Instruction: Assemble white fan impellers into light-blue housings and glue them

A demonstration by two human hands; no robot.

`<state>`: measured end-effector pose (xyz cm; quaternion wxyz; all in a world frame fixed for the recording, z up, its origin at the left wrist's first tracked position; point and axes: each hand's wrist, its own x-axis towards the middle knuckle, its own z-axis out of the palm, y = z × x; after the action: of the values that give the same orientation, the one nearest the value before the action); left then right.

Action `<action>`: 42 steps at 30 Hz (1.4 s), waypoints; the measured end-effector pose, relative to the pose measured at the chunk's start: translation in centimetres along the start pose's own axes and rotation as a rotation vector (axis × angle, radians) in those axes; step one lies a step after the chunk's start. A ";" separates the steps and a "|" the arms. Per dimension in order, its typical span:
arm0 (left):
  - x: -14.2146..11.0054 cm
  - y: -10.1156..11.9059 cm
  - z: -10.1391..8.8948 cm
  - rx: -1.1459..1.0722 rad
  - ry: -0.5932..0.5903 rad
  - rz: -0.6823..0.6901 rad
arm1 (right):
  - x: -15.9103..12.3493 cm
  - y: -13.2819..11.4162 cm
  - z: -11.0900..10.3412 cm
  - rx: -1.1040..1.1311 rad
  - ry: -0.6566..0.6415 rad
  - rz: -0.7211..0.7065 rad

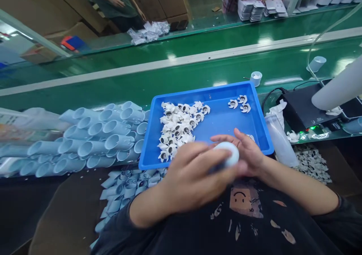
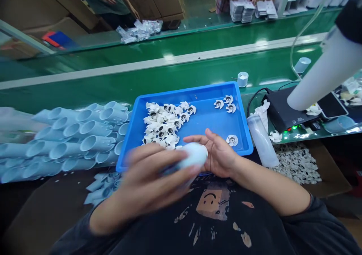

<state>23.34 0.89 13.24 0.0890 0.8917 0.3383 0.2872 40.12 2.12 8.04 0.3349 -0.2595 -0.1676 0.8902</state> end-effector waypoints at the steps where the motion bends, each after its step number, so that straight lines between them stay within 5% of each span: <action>1: 0.1 -0.1 0.4 0.002 -0.011 0.059 | 0.1 0.1 -0.2 -0.006 0.025 -0.008; 4: -0.1 -0.7 1.1 -0.102 0.148 0.124 | 0.3 0.2 -0.7 -0.018 0.076 -0.048; 7: -1.0 -2.2 0.1 -0.384 0.526 -0.101 | 0.0 -0.3 -1.0 -0.021 0.048 -0.039; 9: -1.9 -4.3 -1.6 -0.558 0.631 -0.264 | -0.3 -0.8 -1.1 -0.022 0.039 -0.052; 14: -5.0 -11.3 -6.3 -0.729 0.624 -0.558 | -0.6 -1.3 -1.8 -0.018 0.090 -0.094; 18: -6.4 -13.8 -6.5 -0.613 0.598 -0.550 | -0.3 -1.3 -2.0 -0.023 0.089 -0.092; 22: -5.8 -11.3 -3.8 -0.096 0.622 -0.375 | -0.1 -1.4 -1.6 -0.048 0.087 -0.090; 26: -3.9 -7.3 -1.8 0.300 0.477 -0.125 | -0.1 -1.5 -1.2 -0.072 0.094 -0.093; 31: -2.2 -5.1 -1.5 0.279 0.442 -0.138 | -0.3 -1.6 -1.3 -0.116 0.104 -0.098; 42: -1.3 -4.3 -1.6 0.214 0.429 -0.147 | -0.2 -1.4 -1.7 -0.092 0.108 -0.082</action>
<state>19.23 3.25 12.46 -0.0592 0.7876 0.4421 0.4251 41.92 3.24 7.45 0.3673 -0.3153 -0.2005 0.8517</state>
